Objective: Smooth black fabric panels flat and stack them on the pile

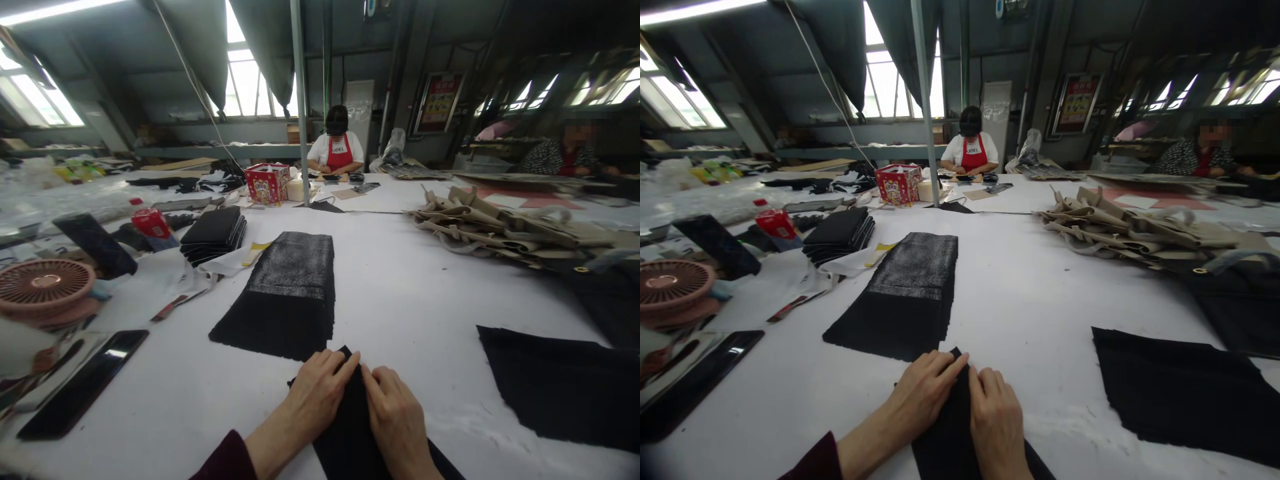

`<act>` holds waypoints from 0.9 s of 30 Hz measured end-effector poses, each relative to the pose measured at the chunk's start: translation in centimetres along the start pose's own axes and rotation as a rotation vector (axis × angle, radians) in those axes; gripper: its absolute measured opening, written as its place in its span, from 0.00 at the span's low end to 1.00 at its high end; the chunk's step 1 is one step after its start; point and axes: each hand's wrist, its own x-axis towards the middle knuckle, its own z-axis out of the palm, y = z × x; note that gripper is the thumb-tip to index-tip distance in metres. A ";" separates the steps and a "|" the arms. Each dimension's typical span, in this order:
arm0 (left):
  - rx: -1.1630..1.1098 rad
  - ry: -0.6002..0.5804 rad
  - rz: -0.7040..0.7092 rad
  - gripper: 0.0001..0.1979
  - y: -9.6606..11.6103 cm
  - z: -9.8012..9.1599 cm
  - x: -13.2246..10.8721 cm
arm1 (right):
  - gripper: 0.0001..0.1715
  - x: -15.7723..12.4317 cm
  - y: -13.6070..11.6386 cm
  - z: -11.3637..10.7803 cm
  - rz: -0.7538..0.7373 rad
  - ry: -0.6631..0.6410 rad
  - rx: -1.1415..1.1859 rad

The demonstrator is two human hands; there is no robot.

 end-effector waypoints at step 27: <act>-0.066 0.058 -0.082 0.23 -0.6 1.1 0.0 | 0.21 -0.6 1.3 1.5 -0.206 0.005 -0.065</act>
